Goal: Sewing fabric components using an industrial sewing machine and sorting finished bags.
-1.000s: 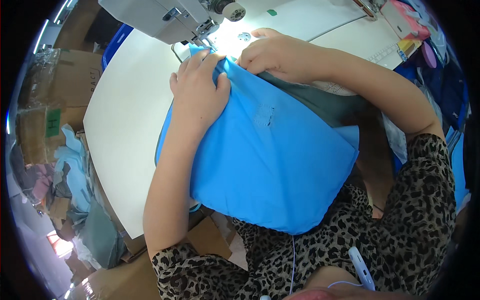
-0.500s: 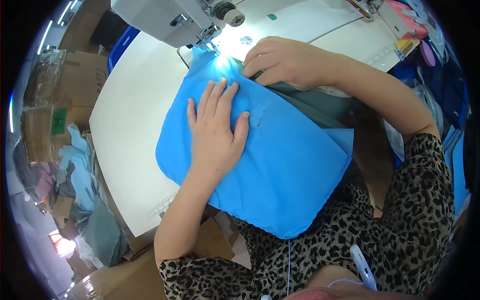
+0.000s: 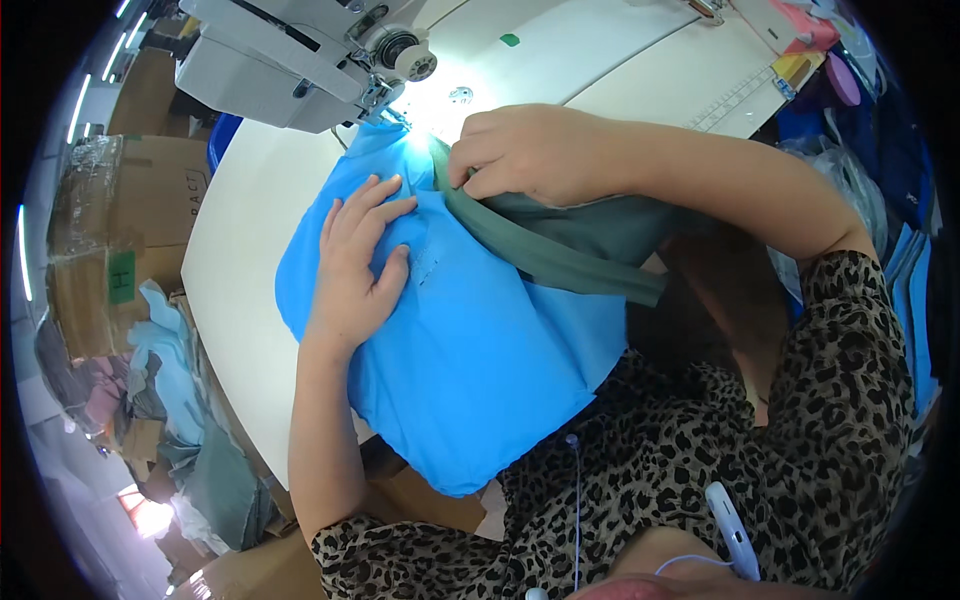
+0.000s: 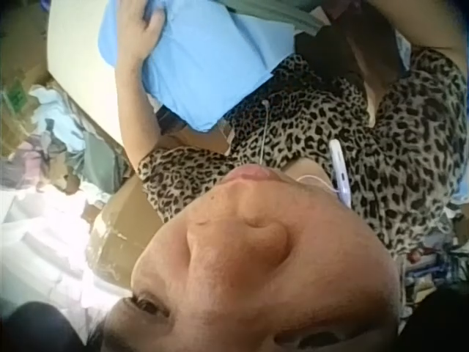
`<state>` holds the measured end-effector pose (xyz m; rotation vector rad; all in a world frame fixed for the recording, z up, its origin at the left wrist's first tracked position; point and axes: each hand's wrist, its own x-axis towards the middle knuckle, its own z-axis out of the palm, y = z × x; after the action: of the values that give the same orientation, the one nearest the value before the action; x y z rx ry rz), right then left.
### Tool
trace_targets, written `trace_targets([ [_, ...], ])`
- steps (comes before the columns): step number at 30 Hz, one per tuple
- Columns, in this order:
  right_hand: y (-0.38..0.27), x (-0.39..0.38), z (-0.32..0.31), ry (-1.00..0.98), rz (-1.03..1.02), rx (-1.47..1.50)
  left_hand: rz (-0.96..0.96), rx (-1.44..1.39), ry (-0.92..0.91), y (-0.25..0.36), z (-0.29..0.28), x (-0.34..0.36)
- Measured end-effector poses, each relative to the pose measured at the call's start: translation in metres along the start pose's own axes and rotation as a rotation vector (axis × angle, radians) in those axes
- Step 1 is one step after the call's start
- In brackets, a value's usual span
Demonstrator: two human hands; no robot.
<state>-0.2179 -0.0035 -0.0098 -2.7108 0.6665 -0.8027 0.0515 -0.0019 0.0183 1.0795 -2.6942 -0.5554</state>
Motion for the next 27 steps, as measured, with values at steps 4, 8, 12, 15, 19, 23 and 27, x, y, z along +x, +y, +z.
trace_targets([
  [4, 0.005, -0.006, -0.021, -0.088, -0.114, -0.164, -0.019, -0.009, 0.061, 0.027, 0.004, 0.005],
  [8, 0.009, 0.001, -0.036, -0.144, -0.294, -0.232, -0.026, 0.06, 0.06, 0.034, 0.014, -0.001],
  [12, 0.012, 0.008, -0.039, -0.172, -0.36, -0.24, -0.039, 0.047, 0.074, 0.03, 0.016, -0.004],
  [15, 0.019, 0.005, -0.042, -0.232, -0.345, -0.233, -0.036, 0.015, 0.085, 0.03, 0.018, -0.003],
  [19, 0.022, -0.002, -0.033, -0.191, -0.279, -0.102, -0.031, 0.004, 0.102, 0.028, 0.02, -0.003],
  [23, 0.012, -0.006, -0.023, -0.116, -0.168, 0.056, -0.033, 0.024, 0.11, 0.028, 0.017, -0.005],
  [27, 0.012, -0.01, -0.022, -0.094, -0.182, 0.059, -0.058, -0.035, 0.101, 0.032, 0.015, -0.002],
])
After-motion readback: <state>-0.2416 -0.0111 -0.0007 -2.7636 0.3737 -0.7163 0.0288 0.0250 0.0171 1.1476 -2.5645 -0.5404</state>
